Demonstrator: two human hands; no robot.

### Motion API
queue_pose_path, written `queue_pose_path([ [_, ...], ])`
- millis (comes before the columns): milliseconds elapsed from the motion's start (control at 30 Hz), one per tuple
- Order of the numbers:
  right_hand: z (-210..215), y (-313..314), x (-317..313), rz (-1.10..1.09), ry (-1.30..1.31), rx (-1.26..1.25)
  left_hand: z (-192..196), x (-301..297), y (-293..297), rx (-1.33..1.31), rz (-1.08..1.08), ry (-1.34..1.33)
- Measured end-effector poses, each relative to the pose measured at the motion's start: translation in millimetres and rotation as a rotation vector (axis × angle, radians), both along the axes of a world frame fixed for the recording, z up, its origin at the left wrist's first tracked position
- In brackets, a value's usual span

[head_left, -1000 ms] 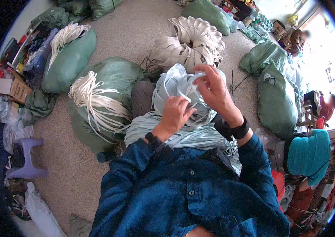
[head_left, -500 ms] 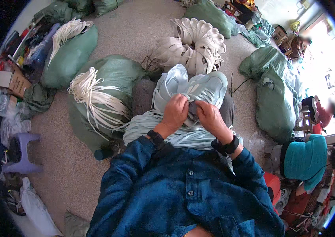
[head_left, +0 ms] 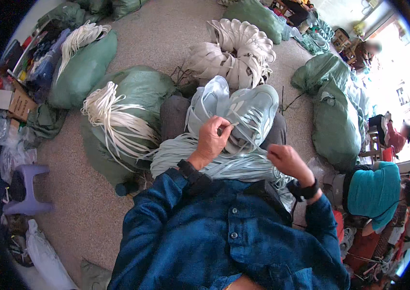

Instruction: The person is lacing a pair of light-colored athletic shoes while seated on the floor in a manufacturing facility.

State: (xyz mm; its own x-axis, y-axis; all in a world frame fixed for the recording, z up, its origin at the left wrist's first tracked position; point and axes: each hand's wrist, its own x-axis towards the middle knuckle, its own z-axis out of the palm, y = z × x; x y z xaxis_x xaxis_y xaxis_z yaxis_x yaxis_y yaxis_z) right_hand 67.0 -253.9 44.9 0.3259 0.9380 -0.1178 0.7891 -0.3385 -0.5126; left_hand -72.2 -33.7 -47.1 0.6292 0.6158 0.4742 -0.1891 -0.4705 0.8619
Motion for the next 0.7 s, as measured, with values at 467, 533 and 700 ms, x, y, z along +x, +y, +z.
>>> queue_pose_path([
  [467,-22.3,-21.6,0.7,-0.219,0.05,0.374,12.6,14.6,13.2,0.173,-0.063,0.172],
  [533,-28.3,-9.7,-4.5,-0.191,0.058,0.428,17.0,15.3,18.6,0.115,-0.106,0.226],
  [700,-33.6,11.7,-8.6,-0.176,0.142,0.508,33.7,14.2,22.3,0.009,-0.346,0.21],
])
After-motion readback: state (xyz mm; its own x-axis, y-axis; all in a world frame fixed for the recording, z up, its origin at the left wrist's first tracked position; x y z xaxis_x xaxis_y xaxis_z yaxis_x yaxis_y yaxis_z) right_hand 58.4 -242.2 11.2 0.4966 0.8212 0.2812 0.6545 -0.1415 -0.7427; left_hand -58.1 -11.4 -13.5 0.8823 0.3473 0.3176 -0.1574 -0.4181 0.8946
